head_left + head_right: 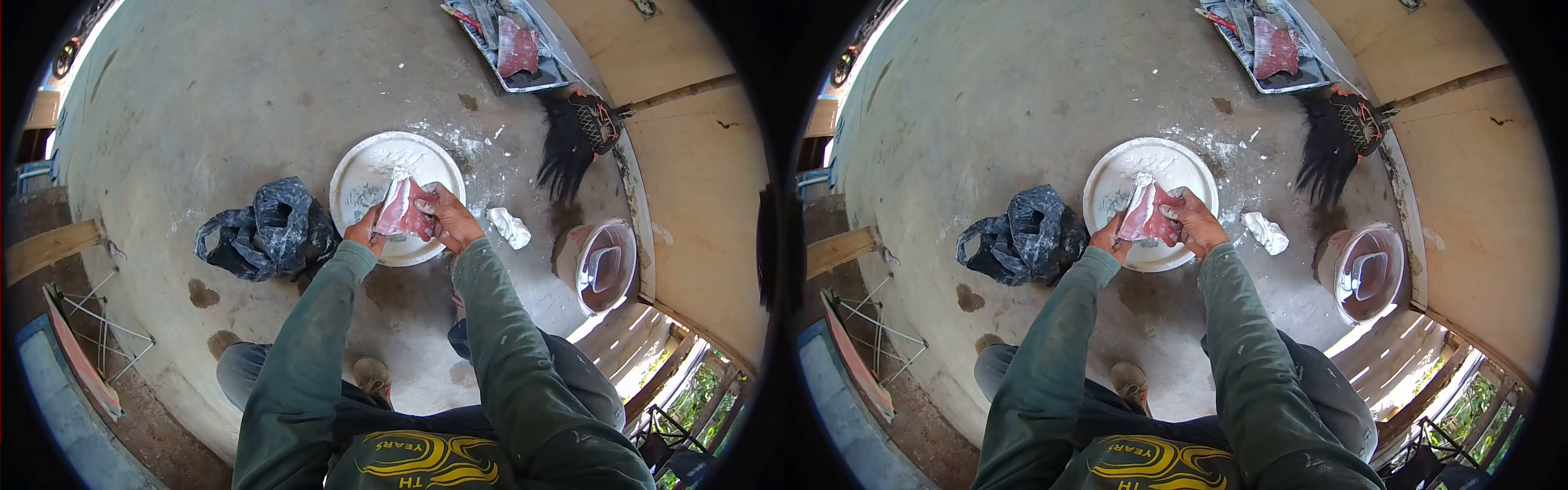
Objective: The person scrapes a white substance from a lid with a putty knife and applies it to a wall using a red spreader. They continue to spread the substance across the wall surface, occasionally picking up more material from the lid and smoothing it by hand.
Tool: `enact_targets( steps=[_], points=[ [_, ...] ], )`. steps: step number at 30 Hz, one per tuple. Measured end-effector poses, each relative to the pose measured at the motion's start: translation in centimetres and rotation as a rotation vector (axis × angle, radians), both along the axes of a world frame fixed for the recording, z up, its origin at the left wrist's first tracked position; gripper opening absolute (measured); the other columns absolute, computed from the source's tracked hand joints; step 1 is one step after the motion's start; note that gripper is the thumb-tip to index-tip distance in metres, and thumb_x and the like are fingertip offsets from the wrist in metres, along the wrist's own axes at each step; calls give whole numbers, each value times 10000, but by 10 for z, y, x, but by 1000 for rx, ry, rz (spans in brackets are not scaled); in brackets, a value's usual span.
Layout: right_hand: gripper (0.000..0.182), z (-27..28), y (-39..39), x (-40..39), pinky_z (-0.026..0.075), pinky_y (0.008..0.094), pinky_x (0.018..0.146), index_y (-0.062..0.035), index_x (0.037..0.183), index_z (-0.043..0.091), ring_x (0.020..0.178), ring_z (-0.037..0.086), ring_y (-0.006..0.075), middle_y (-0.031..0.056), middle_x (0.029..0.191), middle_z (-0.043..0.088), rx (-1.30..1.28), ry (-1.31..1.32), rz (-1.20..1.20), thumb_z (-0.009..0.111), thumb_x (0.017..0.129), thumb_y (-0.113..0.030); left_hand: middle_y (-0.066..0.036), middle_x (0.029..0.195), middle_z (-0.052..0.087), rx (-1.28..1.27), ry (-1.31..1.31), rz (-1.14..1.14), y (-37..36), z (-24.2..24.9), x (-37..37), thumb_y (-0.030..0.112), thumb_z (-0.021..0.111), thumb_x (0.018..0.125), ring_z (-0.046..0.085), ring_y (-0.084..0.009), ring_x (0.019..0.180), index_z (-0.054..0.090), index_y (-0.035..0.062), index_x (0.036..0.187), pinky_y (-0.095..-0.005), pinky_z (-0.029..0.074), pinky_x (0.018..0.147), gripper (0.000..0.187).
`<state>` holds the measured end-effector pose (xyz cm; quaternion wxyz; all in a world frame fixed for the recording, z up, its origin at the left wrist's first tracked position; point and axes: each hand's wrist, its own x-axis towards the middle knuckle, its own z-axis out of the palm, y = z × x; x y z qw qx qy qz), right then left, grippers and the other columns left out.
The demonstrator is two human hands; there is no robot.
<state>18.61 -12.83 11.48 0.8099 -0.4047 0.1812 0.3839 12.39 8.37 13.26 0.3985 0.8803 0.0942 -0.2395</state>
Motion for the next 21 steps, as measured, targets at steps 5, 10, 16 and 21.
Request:
enact_targets(
  steps=[5,10,16,21],
  points=[
    [353,11,-2,5,556,297,685,-13,1176,459,900,633,158,109,1087,570,-15,-36,129,666,899,-81,-246,998,666,129,-239,-128,-3,-72,-25,120,658,798,646,-434,937,520,172,1323,-452,527,821,546],
    [306,34,-26,21,549,294,772,-4,1132,485,901,624,152,83,1039,597,-52,-138,-107,667,897,-77,-240,1009,672,15,-183,233,10,-40,15,195,666,817,659,-412,942,547,112,1247,-446,517,822,453],
    [303,31,-57,39,542,325,748,-27,1133,498,903,646,191,111,1043,620,-375,-206,31,646,877,-95,-270,1034,649,363,-265,417,72,-33,111,215,651,816,627,-458,979,460,93,1230,-493,492,855,472],
    [365,11,-45,48,545,385,731,-35,1121,490,839,684,265,161,976,654,-955,-629,279,661,803,-91,-214,1132,600,610,-291,303,94,-39,152,187,659,815,606,-389,1065,481,130,1249,-471,496,892,473]
  ],
)
